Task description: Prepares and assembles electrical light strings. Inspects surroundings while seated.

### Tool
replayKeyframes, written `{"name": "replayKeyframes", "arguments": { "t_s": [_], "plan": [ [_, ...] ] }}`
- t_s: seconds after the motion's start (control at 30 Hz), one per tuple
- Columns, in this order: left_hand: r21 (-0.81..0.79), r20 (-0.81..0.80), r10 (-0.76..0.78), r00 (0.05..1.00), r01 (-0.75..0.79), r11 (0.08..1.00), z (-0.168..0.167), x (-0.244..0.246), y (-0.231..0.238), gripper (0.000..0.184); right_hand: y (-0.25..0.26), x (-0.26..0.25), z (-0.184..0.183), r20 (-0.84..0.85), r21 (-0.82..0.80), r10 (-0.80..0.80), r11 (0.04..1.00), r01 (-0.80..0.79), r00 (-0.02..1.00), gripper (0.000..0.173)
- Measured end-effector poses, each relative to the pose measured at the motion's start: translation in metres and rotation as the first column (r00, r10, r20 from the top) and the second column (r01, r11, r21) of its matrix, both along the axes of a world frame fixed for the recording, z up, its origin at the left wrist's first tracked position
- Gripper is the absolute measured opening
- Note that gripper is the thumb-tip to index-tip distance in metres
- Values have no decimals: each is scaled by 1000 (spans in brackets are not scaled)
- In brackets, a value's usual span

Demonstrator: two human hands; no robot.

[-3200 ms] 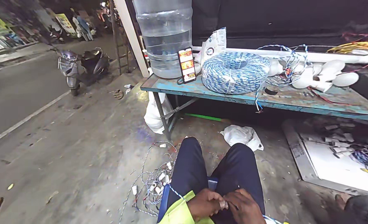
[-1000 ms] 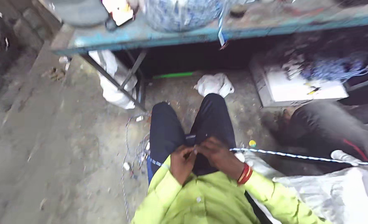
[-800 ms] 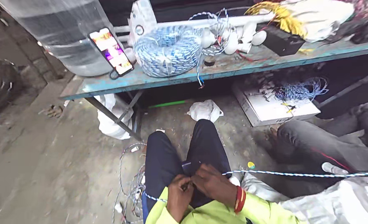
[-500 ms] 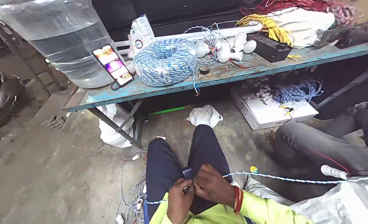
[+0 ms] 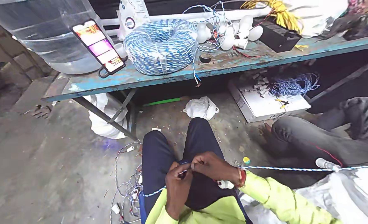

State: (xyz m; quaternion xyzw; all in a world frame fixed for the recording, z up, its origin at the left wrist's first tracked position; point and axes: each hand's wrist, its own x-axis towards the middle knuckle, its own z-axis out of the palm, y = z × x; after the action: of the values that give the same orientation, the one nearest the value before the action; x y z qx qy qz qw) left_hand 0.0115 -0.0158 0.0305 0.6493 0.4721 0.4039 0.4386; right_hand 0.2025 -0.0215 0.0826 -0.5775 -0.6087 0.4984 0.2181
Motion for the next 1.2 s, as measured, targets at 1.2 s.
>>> {"name": "replayKeyframes", "arguments": {
  "t_s": [1.2],
  "plan": [
    [-652, 424, -160, 892, 423, 630, -35, 6, 61, 22, 182, 146, 139, 282, 740, -660, 612, 280, 696, 27]
  ]
}}
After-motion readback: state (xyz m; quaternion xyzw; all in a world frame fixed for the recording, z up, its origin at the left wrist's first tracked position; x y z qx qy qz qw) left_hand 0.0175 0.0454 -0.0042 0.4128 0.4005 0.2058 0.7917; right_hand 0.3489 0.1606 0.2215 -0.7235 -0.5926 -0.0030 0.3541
